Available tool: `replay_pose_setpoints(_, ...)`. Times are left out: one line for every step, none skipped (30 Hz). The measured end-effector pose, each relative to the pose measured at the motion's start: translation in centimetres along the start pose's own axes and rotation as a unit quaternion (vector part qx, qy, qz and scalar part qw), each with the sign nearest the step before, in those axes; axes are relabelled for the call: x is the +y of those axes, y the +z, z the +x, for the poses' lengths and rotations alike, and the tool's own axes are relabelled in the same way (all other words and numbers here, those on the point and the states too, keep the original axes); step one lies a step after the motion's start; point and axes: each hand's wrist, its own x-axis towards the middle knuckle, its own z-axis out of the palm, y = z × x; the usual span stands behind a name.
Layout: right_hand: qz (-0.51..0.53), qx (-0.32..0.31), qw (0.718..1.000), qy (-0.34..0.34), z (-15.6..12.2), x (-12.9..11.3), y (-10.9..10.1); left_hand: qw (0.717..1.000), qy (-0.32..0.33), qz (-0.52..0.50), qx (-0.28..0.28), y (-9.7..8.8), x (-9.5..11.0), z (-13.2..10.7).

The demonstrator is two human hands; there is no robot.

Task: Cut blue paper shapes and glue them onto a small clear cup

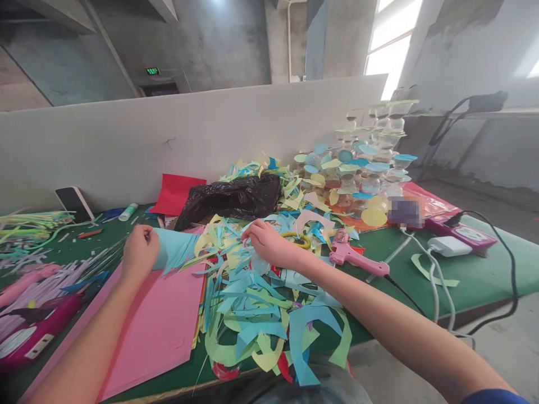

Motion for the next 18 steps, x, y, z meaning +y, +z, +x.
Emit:
replay_pose_setpoints(-0.003,0.005,1.0,-0.003,-0.02,-0.01,0.03,1.0,-0.001,0.0,-0.001,0.0,0.04,-0.01)
replay_pose_setpoints(-0.005,0.009,1.0,-0.005,-0.04,-0.05,0.06,1.0,-0.001,0.001,-0.003,-0.01,0.08,-0.03)
replay_pose_setpoints(-0.006,0.013,1.0,-0.005,-0.06,-0.08,0.08,1.0,-0.001,0.001,-0.004,-0.01,0.12,-0.04)
replay_pose_setpoints(-0.006,0.015,1.0,-0.004,-0.09,-0.11,0.09,1.0,0.0,0.0,-0.005,-0.02,0.17,-0.06)
replay_pose_setpoints(-0.005,0.016,1.0,-0.003,-0.11,-0.13,0.1,1.0,0.0,0.0,-0.005,-0.03,0.22,-0.09)
replay_pose_setpoints(-0.003,0.018,1.0,-0.002,-0.13,-0.13,0.11,1.0,0.001,0.0,-0.007,-0.05,0.27,-0.11)
replay_pose_setpoints(-0.001,0.019,1.0,-0.002,-0.16,-0.11,0.12,1.0,0.001,0.0,-0.007,-0.07,0.33,-0.14)
replay_pose_setpoints(0.001,0.019,1.0,-0.003,-0.18,-0.06,0.14,1.0,0.001,0.0,-0.009,-0.09,0.38,-0.16)
replay_pose_setpoints(0.003,0.019,1.0,-0.003,-0.19,-0.01,0.16,1.0,0.001,0.001,-0.009,-0.12,0.43,-0.19)
replay_pose_setpoints(0.005,0.019,1.0,-0.003,-0.21,0.06,0.18,1.0,0.0,0.001,-0.01,-0.14,0.46,-0.22)
replay_pose_setpoints(0.005,0.018,1.0,-0.003,-0.21,0.13,0.22,1.0,-0.001,0.002,-0.01,-0.15,0.48,-0.25)
replay_pose_setpoints(0.005,0.017,1.0,-0.002,-0.21,0.21,0.25,1.0,-0.002,0.002,-0.011,-0.15,0.49,-0.28)
replay_pose_setpoints(0.003,0.018,1.0,-0.002,-0.21,0.28,0.3,1.0,-0.003,0.002,-0.012,-0.13,0.47,-0.29)
replay_pose_setpoints(0.0,0.02,1.0,-0.004,-0.21,0.36,0.34,1.0,-0.003,0.002,-0.013,-0.11,0.45,-0.31)
replay_pose_setpoints(-0.002,0.021,1.0,-0.008,-0.2,0.43,0.39,1.0,-0.004,0.003,-0.014,-0.08,0.4,-0.31)
replay_pose_setpoints(-0.006,0.023,1.0,-0.011,-0.21,0.48,0.43,1.0,-0.004,0.003,-0.015,-0.05,0.36,-0.3)
replay_pose_setpoints(-0.009,0.025,1.0,-0.013,-0.22,0.52,0.46,1.0,-0.004,0.003,-0.015,-0.01,0.31,-0.29)
replay_pose_setpoints(-0.011,0.025,0.999,-0.016,-0.23,0.54,0.47,1.0,-0.003,0.003,-0.015,0.02,0.26,-0.27)
